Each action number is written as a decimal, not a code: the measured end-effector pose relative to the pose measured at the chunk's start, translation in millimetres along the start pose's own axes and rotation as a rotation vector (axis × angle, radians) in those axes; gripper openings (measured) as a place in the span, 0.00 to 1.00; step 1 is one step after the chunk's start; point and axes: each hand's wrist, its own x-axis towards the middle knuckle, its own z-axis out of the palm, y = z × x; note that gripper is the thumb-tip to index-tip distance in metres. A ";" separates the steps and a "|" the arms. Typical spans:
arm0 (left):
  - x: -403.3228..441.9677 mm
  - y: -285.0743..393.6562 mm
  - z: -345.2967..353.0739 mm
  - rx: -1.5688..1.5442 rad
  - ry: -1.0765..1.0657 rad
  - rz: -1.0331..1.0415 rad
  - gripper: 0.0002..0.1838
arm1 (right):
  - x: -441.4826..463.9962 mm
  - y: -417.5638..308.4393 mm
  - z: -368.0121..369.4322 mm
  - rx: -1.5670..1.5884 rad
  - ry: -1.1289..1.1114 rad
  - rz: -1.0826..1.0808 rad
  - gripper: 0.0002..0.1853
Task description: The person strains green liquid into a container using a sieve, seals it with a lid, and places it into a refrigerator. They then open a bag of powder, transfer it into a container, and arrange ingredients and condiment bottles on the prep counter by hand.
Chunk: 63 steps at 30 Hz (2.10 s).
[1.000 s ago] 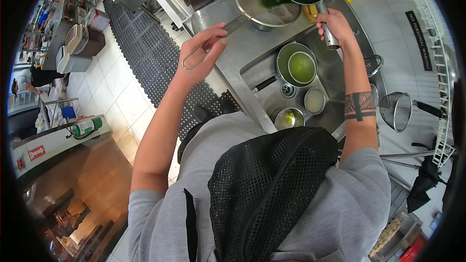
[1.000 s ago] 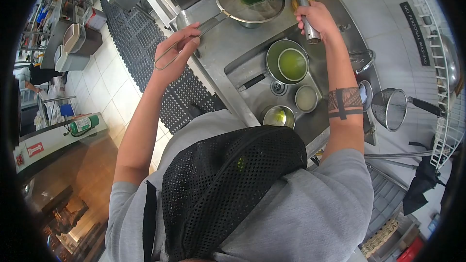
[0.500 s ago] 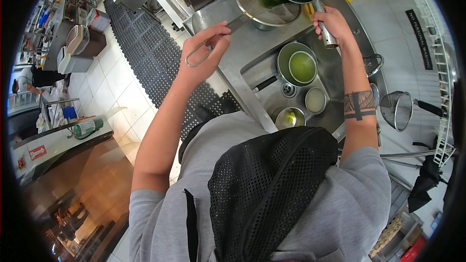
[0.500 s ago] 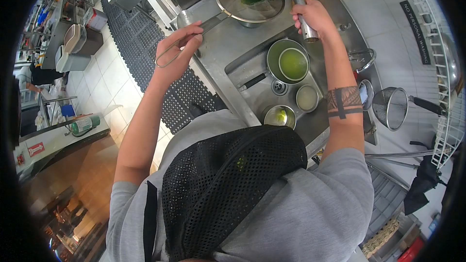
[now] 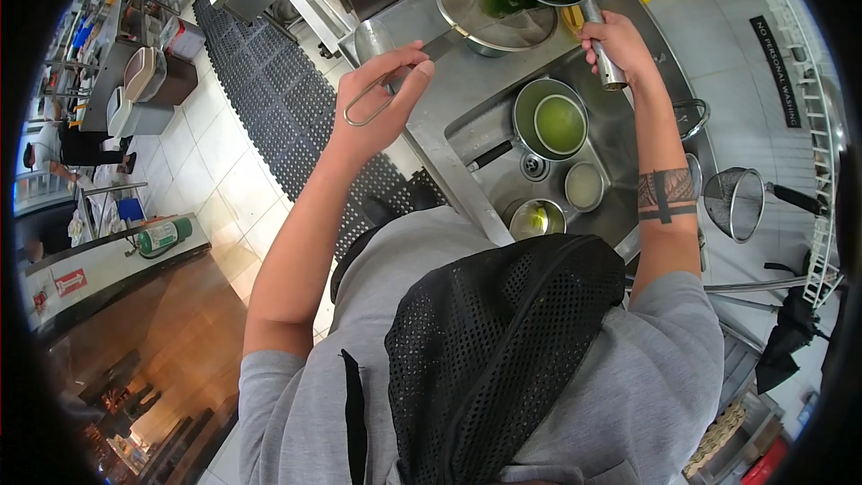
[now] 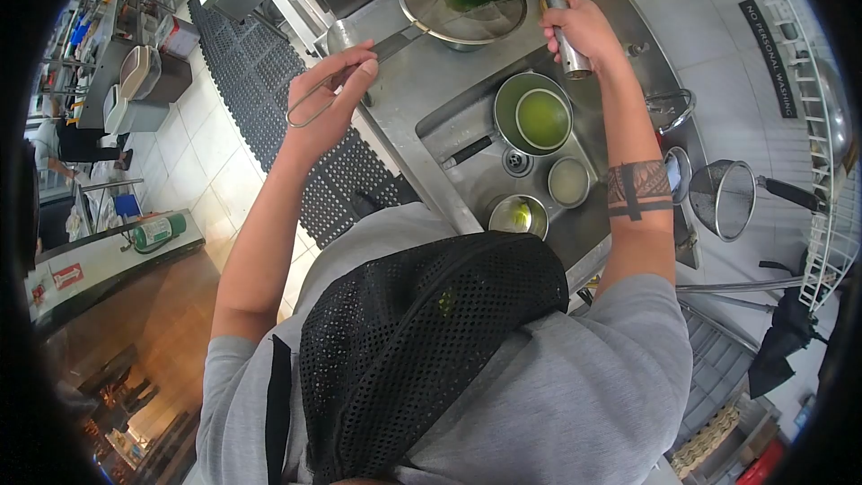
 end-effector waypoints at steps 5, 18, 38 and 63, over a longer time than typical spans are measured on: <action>-0.3 -0.1 1.2 -0.015 -0.020 -0.034 0.14 | 1.5 0.8 -2.7 -0.002 -0.008 0.003 0.09; -2.7 -1.7 -0.3 0.066 -0.008 0.024 0.13 | 1.2 -1.1 3.9 -0.014 -0.026 -0.007 0.08; -2.7 -6.9 -3.2 0.112 -0.043 0.057 0.14 | -3.9 -10.3 10.2 -0.054 -0.018 -0.014 0.08; -9.4 -13.2 -0.1 0.013 -0.006 0.045 0.13 | -6.4 -15.2 6.3 -0.096 0.037 -0.003 0.08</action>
